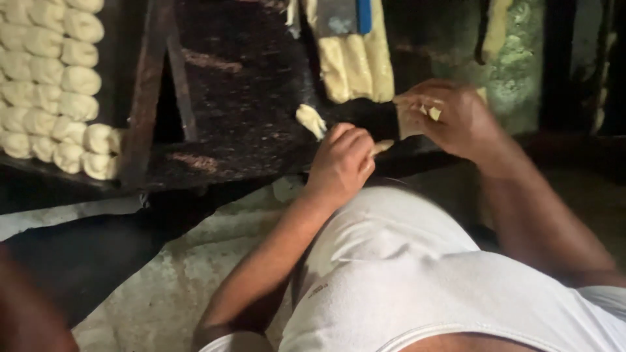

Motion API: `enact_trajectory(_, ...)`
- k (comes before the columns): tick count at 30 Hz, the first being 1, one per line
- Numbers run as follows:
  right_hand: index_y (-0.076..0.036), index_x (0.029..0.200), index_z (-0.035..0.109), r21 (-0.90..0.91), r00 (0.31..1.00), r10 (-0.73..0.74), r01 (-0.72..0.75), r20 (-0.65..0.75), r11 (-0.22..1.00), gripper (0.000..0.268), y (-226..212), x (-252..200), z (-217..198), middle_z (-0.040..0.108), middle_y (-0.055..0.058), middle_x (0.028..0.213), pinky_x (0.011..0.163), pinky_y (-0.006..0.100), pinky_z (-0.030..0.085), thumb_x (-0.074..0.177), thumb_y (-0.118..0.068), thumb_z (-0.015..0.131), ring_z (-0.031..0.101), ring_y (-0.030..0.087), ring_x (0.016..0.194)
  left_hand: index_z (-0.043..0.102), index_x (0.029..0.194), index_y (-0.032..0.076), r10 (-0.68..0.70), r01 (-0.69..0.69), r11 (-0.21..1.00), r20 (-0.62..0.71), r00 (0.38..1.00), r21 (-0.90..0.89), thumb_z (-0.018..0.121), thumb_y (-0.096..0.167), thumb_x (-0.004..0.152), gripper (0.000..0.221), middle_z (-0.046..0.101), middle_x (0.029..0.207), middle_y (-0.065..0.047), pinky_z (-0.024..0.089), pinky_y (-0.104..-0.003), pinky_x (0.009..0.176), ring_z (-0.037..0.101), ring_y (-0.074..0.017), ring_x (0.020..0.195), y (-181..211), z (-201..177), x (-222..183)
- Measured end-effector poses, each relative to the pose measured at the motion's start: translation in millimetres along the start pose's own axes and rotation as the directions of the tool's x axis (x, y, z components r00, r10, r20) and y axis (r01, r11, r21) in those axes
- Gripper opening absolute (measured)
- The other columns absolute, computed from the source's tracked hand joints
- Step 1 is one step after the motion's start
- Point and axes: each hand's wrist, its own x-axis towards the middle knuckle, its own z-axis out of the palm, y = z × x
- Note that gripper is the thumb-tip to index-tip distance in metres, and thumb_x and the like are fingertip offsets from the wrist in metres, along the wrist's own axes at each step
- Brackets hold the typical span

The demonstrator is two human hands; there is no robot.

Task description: Shaping and folding pieces of dough on a bakery workbench.

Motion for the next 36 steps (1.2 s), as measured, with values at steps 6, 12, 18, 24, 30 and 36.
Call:
enact_trajectory(6, -0.002, 0.116, 0.073, 0.064, 0.992, 0.027, -0.036, 0.124, 0.997, 0.034, -37, 23, 63, 0.073, 0.015, 0.113, 0.081, 0.039, 0.060, 0.085, -0.013, 0.082, 0.072, 0.028, 0.099, 0.040, 0.148, 0.015, -0.594, 0.204, 0.307, -0.020, 0.804, -0.929, 0.067, -0.006, 0.089, 0.068, 0.068, 0.108, -0.009, 0.054, -0.030, 0.089, 0.064, -0.0173, 0.096, -40, -32, -36)
enact_trajectory(12, -0.001, 0.119, 0.071, -0.209, 0.981, -0.188, 0.175, -0.042, 0.962, 0.040, -64, 47, 126, 0.069, 0.019, 0.121, 0.100, 0.049, 0.050, 0.084, -0.017, 0.083, 0.061, 0.039, 0.113, 0.064, 0.124, -0.001, -0.741, 0.263, 0.315, -0.063, 0.668, -0.912, 0.070, 0.003, 0.096, 0.029, 0.072, 0.115, -0.015, 0.060, -0.034, 0.092, 0.071, -0.0192, 0.103, -89, -26, -36)
enact_trajectory(18, 0.003, 0.120, 0.069, -0.321, 0.968, -0.243, 0.252, 0.067, 0.913, 0.049, -77, 53, 113, 0.069, 0.020, 0.118, 0.102, 0.047, 0.053, 0.072, -0.005, 0.072, 0.064, 0.040, 0.113, 0.056, 0.128, -0.002, -0.450, 0.288, 0.882, -0.482, 0.751, -0.374, 0.073, 0.008, 0.093, 0.040, 0.070, 0.111, -0.021, 0.056, -0.039, 0.088, 0.068, -0.0304, 0.103, -119, 18, -12)
enact_trajectory(24, -0.008, 0.107, 0.075, 0.199, 0.867, 0.243, -0.356, 0.434, 0.913, 0.024, -93, 50, 58, 0.077, 0.010, 0.105, 0.081, 0.030, 0.062, 0.083, -0.009, 0.080, 0.074, 0.016, 0.094, 0.068, 0.121, 0.000, -0.498, 0.285, 0.718, -0.182, 0.848, -0.635, 0.073, 0.009, 0.095, 0.028, 0.079, 0.101, -0.011, 0.061, -0.032, 0.077, 0.079, -0.0175, 0.087, -76, -42, -4)
enact_trajectory(30, -0.010, 0.123, 0.068, 0.771, 0.957, 0.285, -0.144, -0.050, 0.620, 0.038, -86, 47, 51, 0.064, -0.004, 0.098, 0.071, 0.019, 0.052, 0.087, -0.007, 0.079, 0.061, 0.004, 0.085, 0.063, 0.118, -0.002, -0.353, 0.188, 0.435, 0.025, 0.935, -0.881, 0.073, 0.005, 0.085, 0.036, 0.072, 0.097, -0.008, 0.057, -0.026, 0.076, 0.067, -0.0070, 0.087, -24, -75, 3)
enact_trajectory(36, -0.010, 0.111, 0.075, -0.189, 0.930, -0.117, 0.052, -0.349, 0.981, 0.018, -86, 18, 55, 0.071, 0.005, 0.112, 0.074, 0.025, 0.054, 0.098, -0.004, 0.086, 0.070, 0.014, 0.094, 0.073, 0.114, 0.003, -0.530, 0.430, 0.445, 0.157, 0.833, -0.785, 0.063, 0.008, 0.093, 0.024, 0.077, 0.096, -0.003, 0.061, -0.024, 0.073, 0.074, -0.0098, 0.083, -23, -52, 20)
